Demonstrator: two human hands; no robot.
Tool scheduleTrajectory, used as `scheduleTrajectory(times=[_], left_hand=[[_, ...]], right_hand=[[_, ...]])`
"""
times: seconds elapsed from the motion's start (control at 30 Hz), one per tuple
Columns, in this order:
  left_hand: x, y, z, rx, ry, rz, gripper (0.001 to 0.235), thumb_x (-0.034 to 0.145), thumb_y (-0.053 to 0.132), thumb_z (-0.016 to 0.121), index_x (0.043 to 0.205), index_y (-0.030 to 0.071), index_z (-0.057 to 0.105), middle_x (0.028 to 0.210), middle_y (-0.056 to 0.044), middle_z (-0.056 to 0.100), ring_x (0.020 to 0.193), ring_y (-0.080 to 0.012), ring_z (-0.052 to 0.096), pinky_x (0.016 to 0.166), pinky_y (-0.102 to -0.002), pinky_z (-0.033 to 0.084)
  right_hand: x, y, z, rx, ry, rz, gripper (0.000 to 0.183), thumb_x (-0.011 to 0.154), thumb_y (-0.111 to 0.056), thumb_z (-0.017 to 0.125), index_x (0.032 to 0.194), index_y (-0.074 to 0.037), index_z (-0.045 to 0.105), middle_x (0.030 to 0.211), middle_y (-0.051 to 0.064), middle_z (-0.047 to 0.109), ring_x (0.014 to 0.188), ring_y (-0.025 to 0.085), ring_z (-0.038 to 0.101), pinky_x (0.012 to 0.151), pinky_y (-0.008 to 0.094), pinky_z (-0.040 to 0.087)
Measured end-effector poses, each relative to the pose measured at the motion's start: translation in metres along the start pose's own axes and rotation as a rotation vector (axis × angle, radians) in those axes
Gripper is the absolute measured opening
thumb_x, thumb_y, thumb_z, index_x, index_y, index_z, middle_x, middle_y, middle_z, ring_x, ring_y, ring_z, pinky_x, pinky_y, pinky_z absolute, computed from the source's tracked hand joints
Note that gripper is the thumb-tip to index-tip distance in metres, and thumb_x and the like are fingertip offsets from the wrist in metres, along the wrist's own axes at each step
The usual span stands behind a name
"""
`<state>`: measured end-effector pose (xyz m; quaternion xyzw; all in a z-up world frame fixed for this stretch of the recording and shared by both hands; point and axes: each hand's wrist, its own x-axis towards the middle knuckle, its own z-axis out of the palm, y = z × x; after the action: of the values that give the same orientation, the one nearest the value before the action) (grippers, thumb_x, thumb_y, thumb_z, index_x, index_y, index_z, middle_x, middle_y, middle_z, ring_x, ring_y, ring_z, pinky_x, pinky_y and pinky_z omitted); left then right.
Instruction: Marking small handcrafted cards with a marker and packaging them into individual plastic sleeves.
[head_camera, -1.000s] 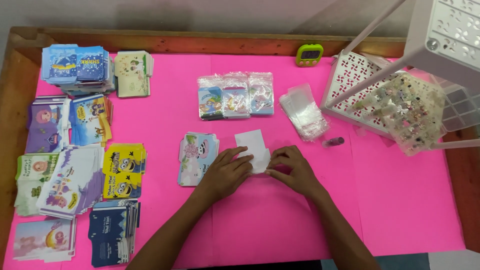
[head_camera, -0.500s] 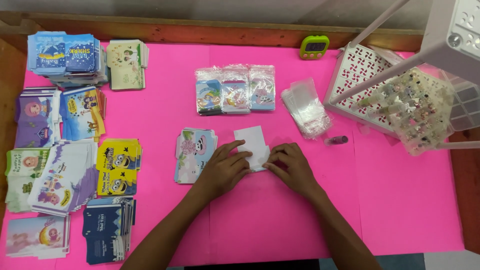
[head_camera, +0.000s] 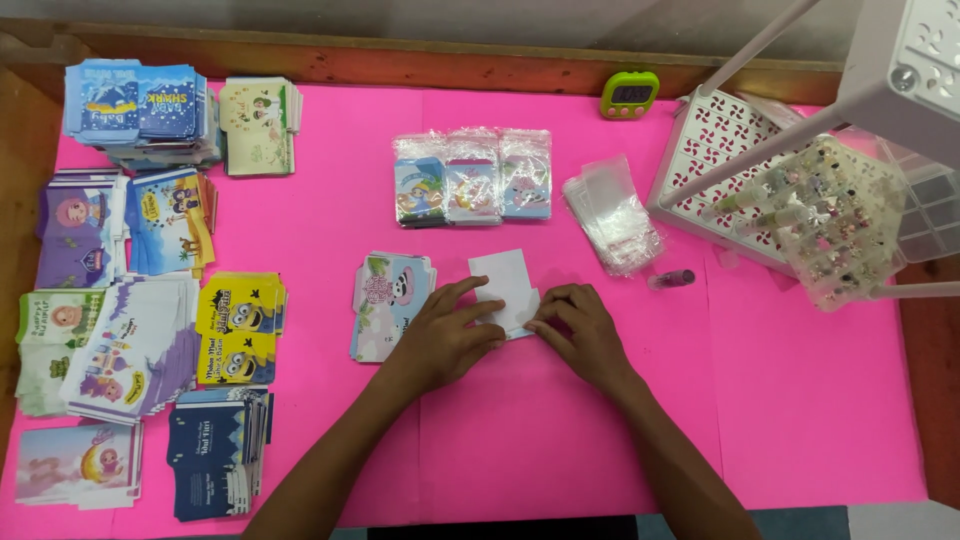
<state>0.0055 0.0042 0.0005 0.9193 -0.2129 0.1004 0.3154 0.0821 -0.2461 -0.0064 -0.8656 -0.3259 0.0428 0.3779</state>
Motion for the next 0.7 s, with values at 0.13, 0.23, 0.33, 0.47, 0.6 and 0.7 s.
scheduleTrajectory(times=[0.13,0.23,0.33,0.47,0.6,0.7], left_hand=[[-0.001,0.000,0.004,0.019,-0.002,0.006,0.008,0.096,0.027,0.071,0.100,0.024,0.077,0.124,-0.001,0.072,0.143,-0.0314,0.047,0.112,-0.053,0.042],[-0.001,-0.001,0.007,0.043,0.004,0.006,0.008,0.096,0.028,0.070,0.100,0.024,0.076,0.124,0.000,0.072,0.143,-0.0300,0.047,0.112,-0.051,0.042],[0.000,0.002,0.005,0.047,-0.022,0.005,0.013,0.097,0.028,0.069,0.107,0.028,0.077,0.124,-0.002,0.072,0.144,-0.0326,0.046,0.112,-0.053,0.043],[0.002,0.007,-0.001,0.060,-0.034,-0.004,0.014,0.097,0.025,0.068,0.105,0.029,0.080,0.126,-0.004,0.072,0.145,-0.0343,0.045,0.112,-0.053,0.042],[0.001,0.008,0.000,0.070,-0.032,-0.007,0.016,0.096,0.024,0.069,0.105,0.031,0.080,0.127,-0.003,0.072,0.145,-0.0338,0.044,0.112,-0.053,0.042],[0.002,0.010,-0.001,0.062,-0.033,-0.022,0.016,0.096,0.026,0.069,0.106,0.030,0.080,0.128,-0.003,0.072,0.146,-0.0334,0.044,0.113,-0.053,0.042]], right_hand=[[-0.002,0.002,0.001,-0.012,0.010,0.014,0.012,0.091,-0.024,0.078,0.090,-0.014,0.073,0.102,0.004,0.067,0.101,0.028,0.063,0.088,0.042,0.052],[-0.001,0.002,0.001,-0.010,0.011,0.012,0.012,0.091,-0.024,0.078,0.090,-0.013,0.073,0.101,0.004,0.067,0.100,0.027,0.063,0.088,0.042,0.053],[-0.001,0.000,0.000,0.001,0.039,-0.009,0.011,0.090,-0.022,0.079,0.090,-0.013,0.073,0.099,0.006,0.067,0.096,0.028,0.064,0.085,0.042,0.053],[0.001,-0.003,-0.005,0.026,0.050,0.022,0.015,0.088,-0.023,0.081,0.097,-0.014,0.072,0.101,0.005,0.067,0.097,0.027,0.064,0.085,0.041,0.054],[0.000,0.001,-0.011,0.177,0.083,0.187,0.018,0.090,-0.024,0.079,0.105,-0.017,0.073,0.103,0.003,0.070,0.093,0.023,0.067,0.080,0.039,0.055],[0.001,-0.004,-0.015,0.232,0.065,0.179,0.016,0.089,-0.020,0.080,0.102,-0.012,0.074,0.100,0.006,0.072,0.093,0.024,0.068,0.082,0.040,0.054]])
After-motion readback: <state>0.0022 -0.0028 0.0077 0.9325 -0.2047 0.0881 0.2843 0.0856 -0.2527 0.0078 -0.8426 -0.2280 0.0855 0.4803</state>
